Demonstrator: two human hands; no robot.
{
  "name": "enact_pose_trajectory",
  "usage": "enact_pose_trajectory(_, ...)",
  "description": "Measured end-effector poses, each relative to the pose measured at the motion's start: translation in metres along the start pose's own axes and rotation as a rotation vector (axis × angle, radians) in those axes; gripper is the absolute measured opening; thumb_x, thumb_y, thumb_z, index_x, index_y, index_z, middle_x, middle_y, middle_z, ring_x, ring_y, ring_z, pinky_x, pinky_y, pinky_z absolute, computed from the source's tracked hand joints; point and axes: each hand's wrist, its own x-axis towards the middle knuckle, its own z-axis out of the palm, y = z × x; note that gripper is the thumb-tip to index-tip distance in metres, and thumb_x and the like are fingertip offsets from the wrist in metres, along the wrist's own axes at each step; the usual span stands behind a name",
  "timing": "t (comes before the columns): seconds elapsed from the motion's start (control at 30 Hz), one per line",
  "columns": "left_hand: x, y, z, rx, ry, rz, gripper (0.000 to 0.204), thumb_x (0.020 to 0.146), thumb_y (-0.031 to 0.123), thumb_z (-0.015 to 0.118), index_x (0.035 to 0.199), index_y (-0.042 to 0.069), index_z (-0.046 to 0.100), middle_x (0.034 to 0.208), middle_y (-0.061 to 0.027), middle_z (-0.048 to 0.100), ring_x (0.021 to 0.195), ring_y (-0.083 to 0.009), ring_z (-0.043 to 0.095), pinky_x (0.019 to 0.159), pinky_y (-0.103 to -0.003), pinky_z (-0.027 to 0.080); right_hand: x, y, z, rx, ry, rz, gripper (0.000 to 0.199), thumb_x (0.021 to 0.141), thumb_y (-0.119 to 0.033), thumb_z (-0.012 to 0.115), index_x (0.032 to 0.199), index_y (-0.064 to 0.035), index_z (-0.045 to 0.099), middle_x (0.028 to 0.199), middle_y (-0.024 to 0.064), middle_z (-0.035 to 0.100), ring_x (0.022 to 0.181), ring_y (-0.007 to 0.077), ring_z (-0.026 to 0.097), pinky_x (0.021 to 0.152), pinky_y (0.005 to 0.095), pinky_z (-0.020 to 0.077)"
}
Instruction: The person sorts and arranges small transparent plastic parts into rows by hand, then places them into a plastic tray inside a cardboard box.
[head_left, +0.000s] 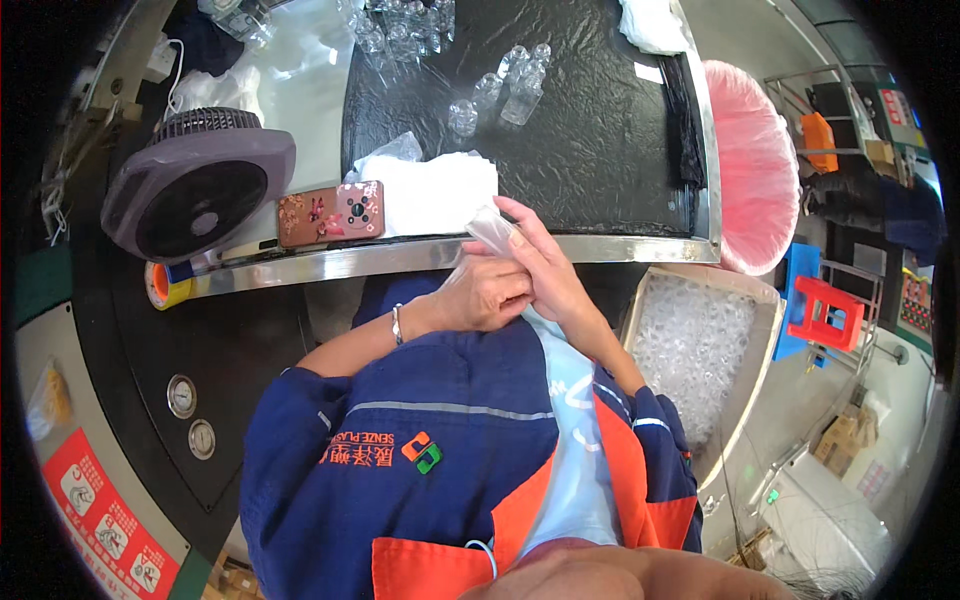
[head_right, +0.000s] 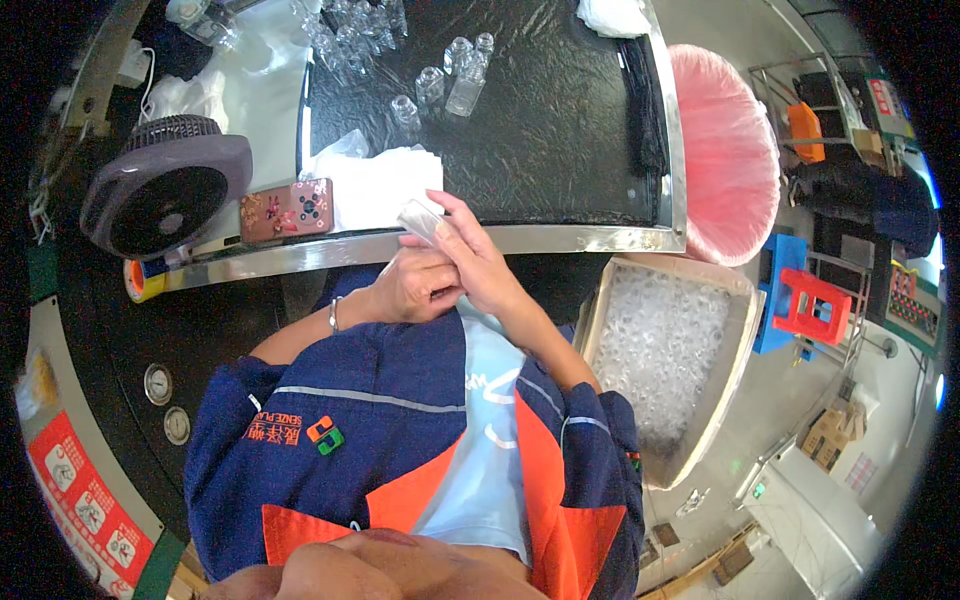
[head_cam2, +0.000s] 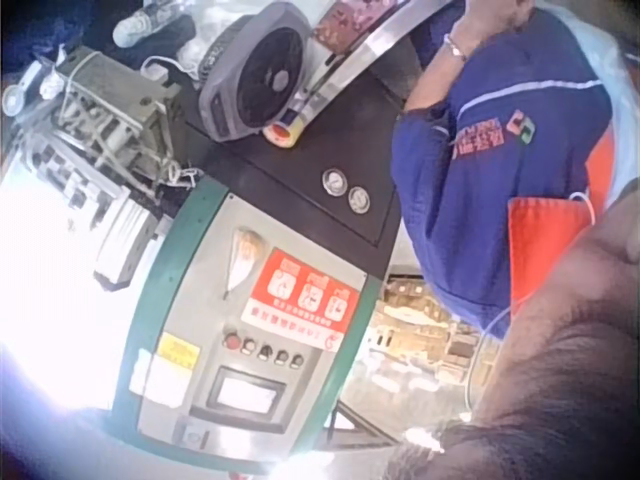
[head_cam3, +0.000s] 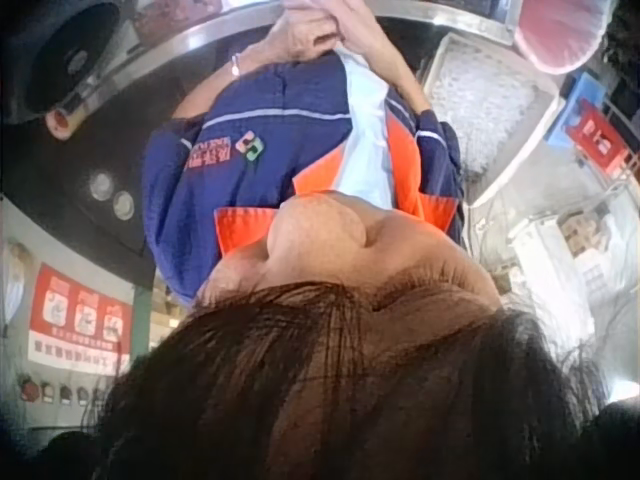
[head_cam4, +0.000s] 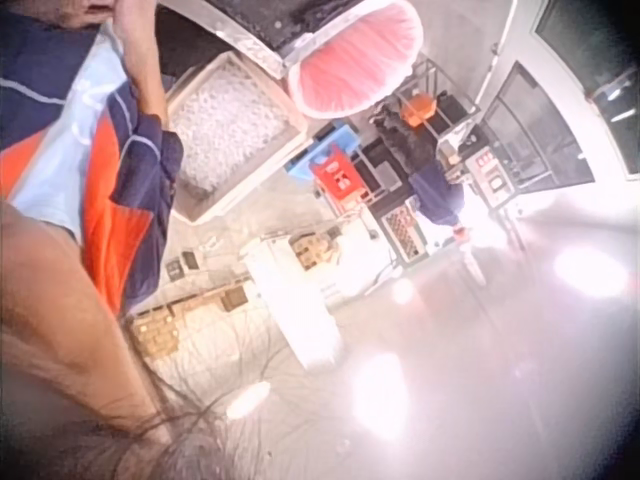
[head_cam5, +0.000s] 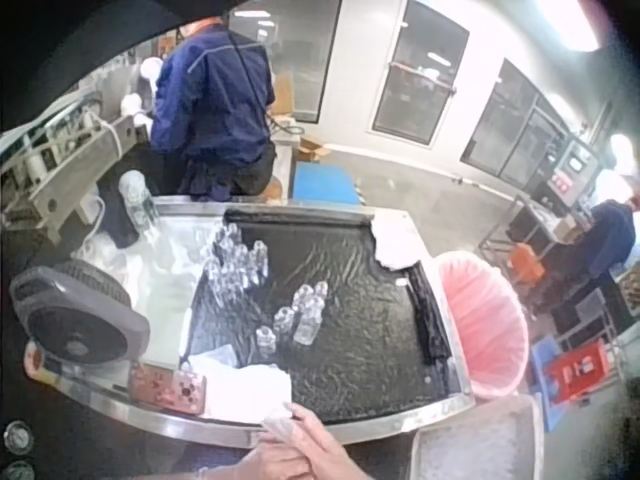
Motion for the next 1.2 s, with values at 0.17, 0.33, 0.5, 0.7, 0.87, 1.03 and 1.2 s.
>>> enact_pose_trajectory(0.17, 0.011, -0.011, -0.021, 0.144, 0.148, -0.095, 0.011, 0.075, 0.005, 0.068, 0.085, 0.007, 0.062, 0.08, -0.009, 0.061, 0.068, -0.0269, 0.063, 0.06, -0.037, 0.051, 0.025, -0.003, -0.046, -0.565, 0.085, -0.3, 0.035, 0.09, -0.009, 0.059, 0.124, -0.0006, 0.055, 0.119, 0.0197, 0.058, 0.116, 0.0296, 0.055, 0.098, 0.0373, 0.044)
enact_pose_trajectory(0.33, 0.007, -0.039, -0.055, 0.34, 0.155, -0.52, 0.017, 0.077, 0.013, 0.072, 0.087, 0.004, 0.061, 0.085, -0.0124, 0.063, 0.072, -0.0314, 0.064, 0.062, -0.039, 0.052, 0.037, -0.03, -0.114, -1.659, 0.513, -0.655, 0.039, 0.082, -0.004, 0.061, 0.121, -0.001, 0.055, 0.132, 0.0278, 0.042, 0.121, 0.0449, 0.044, 0.102, 0.0469, 0.0384)
enact_pose_trajectory(0.5, -0.004, -0.055, -0.06, 0.4, 0.076, -0.752, 0.02, 0.078, 0.016, 0.073, 0.085, 0.002, 0.061, 0.083, -0.0152, 0.065, 0.073, -0.0313, 0.066, 0.062, -0.041, 0.051, 0.037, -0.057, -0.111, -2.0, 0.674, -0.554, 0.04, 0.081, -0.012, 0.065, 0.119, -0.0032, 0.056, 0.121, 0.023, 0.05, 0.113, 0.0414, 0.048, 0.097, 0.0461, 0.0406)
enact_pose_trajectory(0.7, -0.018, -0.062, -0.059, 0.28, 0.215, -0.766, 0.014, 0.084, 0.013, 0.066, 0.09, 0.001, 0.068, 0.074, -0.0132, 0.068, 0.062, -0.0182, 0.065, 0.058, -0.031, 0.049, 0.106, -0.062, -0.065, -1.753, 0.426, -0.781, 0.054, 0.081, -0.014, 0.067, 0.132, -0.0119, 0.049, 0.113, 0.019, 0.055, 0.103, 0.0368, 0.054, 0.088, 0.0442, 0.0461)
enact_pose_trajectory(0.87, -0.021, -0.07, -0.054, 0.213, 0.249, -0.798, 0.012, 0.084, 0.011, 0.067, 0.087, 0.0, 0.068, 0.07, -0.0074, 0.068, 0.057, -0.0109, 0.062, 0.055, -0.026, 0.049, 0.145, -0.048, -0.063, -1.898, 0.461, -0.782, 0.057, 0.079, -0.016, 0.071, 0.131, -0.0108, 0.047, 0.11, 0.0157, 0.056, 0.093, 0.0339, 0.059, 0.081, 0.0432, 0.0496)
enact_pose_trajectory(1.03, -0.021, -0.068, -0.059, 0.105, 0.317, -0.804, 0.013, 0.082, 0.012, 0.07, 0.083, 0.0, 0.068, 0.069, -0.01, 0.068, 0.061, -0.0151, 0.066, 0.057, -0.028, 0.05, 0.131, -0.021, -0.083, -1.404, 0.532, -0.745, 0.038, 0.076, -0.014, 0.075, 0.105, -0.0044, 0.051, 0.099, 0.0151, 0.057, 0.083, 0.0317, 0.061, 0.071, 0.0408, 0.051)
enact_pose_trajectory(1.2, -0.006, -0.055, -0.063, -0.239, 0.348, -0.773, 0.011, 0.087, 0.006, 0.064, 0.092, -0.002, 0.069, 0.078, -0.0057, 0.069, 0.067, -0.0107, 0.066, 0.061, -0.023, 0.052, 0.073, -0.015, -0.066, -1.534, 0.37, -0.601, 0.028, 0.08, -0.009, 0.071, 0.099, 0.0008, 0.054, 0.096, 0.0152, 0.058, 0.078, 0.0317, 0.063, 0.065, 0.0399, 0.0513)
